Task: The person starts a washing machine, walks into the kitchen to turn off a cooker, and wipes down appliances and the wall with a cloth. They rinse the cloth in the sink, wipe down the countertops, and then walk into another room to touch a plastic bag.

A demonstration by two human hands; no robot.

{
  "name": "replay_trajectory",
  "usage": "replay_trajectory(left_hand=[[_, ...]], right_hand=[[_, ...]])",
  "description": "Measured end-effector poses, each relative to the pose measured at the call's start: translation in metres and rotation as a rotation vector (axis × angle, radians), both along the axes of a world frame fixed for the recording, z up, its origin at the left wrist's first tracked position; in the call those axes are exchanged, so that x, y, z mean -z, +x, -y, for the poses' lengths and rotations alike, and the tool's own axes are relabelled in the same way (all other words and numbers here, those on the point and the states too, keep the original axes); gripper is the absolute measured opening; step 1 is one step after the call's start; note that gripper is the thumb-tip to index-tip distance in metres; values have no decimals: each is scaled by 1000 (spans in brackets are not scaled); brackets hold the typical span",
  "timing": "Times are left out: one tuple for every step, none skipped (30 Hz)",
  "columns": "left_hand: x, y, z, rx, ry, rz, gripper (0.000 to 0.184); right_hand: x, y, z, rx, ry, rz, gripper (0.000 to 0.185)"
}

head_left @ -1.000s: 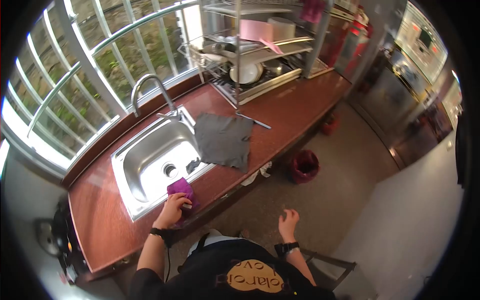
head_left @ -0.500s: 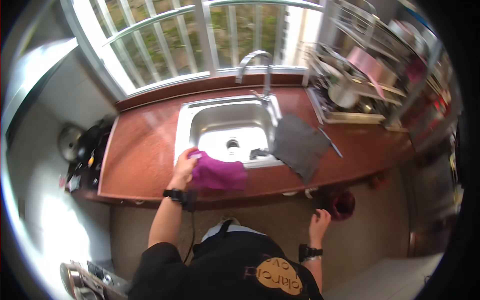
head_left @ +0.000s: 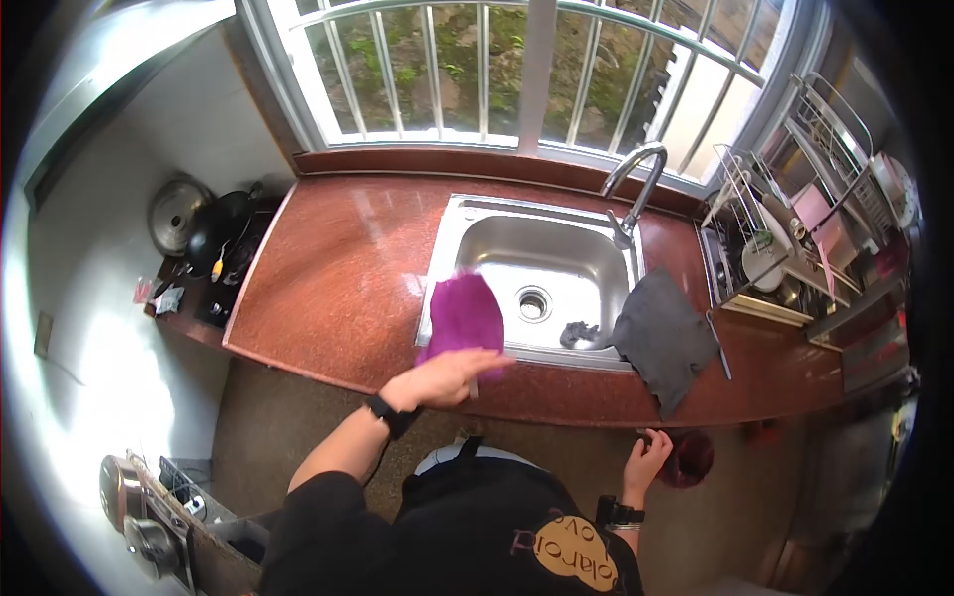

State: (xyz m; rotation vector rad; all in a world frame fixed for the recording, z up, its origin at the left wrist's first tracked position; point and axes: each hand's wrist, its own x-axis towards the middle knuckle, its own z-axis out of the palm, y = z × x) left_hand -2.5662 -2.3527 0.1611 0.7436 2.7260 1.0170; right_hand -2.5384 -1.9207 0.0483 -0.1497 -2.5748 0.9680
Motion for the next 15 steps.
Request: replay_trajectory(left_hand=[[3,8,4,71,36,40,68],[12,12,11,79,10,86,66],[24,14,19,13,-5,130,64],[30,12,27,-49,-21,173,62],[35,7,35,-15,-17,183,62],[39,2,41,-90,-62,53,57],[43,-7,42,-156,-99,-80,53],[46,-12,38,-94,-80,-77,53],[48,-9,31,-84,-247,-124,54],[48,-9,25,-59,-411,-192,56],[43,-9,20,-47,-447,-141,58],[35,-12,18,-31,-488,-100,60],[27,-19,21,11,-429,-10,59],[23,-25,25,47,-381,94,59],[26,-29,28,27,-337,107,57]], right_hand=[[0,5,-4,62,25,45,26],[-2,9,-5,86,27,53,26],[-3,16,-7,134,-7,92,26],[-4,23,-8,187,-41,129,26],[-3,27,-10,206,-40,137,27],[0,32,-8,246,-28,143,27],[5,32,-8,235,24,112,28],[8,33,-11,238,77,82,28],[5,33,-8,247,56,68,28],[0,31,1,274,32,50,28],[-5,32,6,298,63,38,27],[-10,32,11,326,92,26,26],[-17,33,15,351,148,7,26],[-22,41,17,366,206,0,26],[-19,49,17,384,116,57,24]])
